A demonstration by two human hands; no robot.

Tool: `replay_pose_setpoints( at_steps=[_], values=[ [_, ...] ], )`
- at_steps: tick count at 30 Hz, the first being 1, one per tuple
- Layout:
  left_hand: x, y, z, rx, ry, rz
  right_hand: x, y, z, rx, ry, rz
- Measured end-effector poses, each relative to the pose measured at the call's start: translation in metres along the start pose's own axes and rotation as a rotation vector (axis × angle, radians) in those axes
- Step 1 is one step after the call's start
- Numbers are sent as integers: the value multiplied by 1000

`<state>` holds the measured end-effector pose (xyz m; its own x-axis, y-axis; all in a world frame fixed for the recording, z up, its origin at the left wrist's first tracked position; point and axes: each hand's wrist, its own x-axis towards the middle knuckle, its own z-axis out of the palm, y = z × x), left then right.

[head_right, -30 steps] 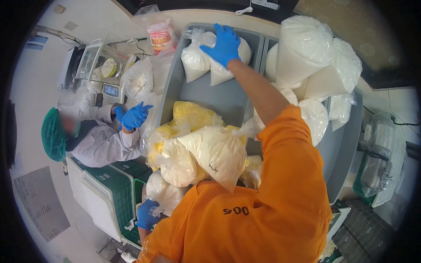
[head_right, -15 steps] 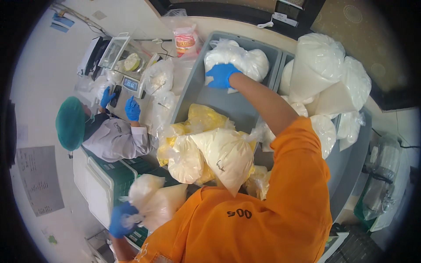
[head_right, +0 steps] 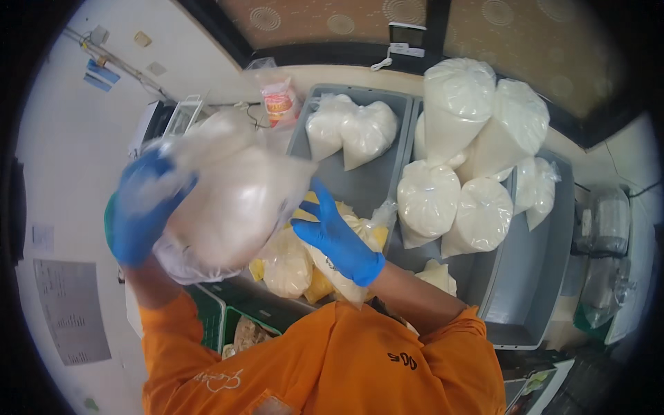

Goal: The person repeatedly picks up plastic bags containing white and yellow dough-like material from bins and places them onto a stainless steel table. They also handle empty plastic bags and move between bins and the table.

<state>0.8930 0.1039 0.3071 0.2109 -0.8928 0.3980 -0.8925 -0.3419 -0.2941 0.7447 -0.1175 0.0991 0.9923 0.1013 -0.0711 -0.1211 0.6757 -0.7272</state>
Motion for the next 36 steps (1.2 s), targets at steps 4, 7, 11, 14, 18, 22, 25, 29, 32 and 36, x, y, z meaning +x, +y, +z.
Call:
replay_pose_setpoints(
  at_steps=[4, 7, 11, 14, 18, 22, 25, 29, 32, 36],
  values=[
    [84, -19, 106, -592, -50, -546, 44, -17, -14, 162, 273, -143],
    [120, -38, 185, -700, -83, -462, 88, -24, -45, -67, 479, -424],
    [148, -37, 307, -713, -73, -428, 140, 5, -104, -799, 724, -571],
    [144, -38, 361, -804, -244, -658, 167, 30, -120, -1139, 868, -387],
    [115, -38, 392, -677, 46, -650, 186, 31, -129, -1034, 998, -367],
    [96, -34, 414, -816, 391, -705, 197, 52, -139, -1099, 1032, -495],
    [100, -27, 419, -717, 261, -739, 195, 59, -145, -1197, 1027, -583],
    [94, -25, 406, -791, 180, -665, 185, 59, -138, -847, 916, -630],
    [87, -26, 387, -898, 7, -647, 170, 58, -136, -597, 885, -533],
    [68, 1, 399, -787, 242, -631, 160, 67, -149, -573, 948, -552]
  ],
)
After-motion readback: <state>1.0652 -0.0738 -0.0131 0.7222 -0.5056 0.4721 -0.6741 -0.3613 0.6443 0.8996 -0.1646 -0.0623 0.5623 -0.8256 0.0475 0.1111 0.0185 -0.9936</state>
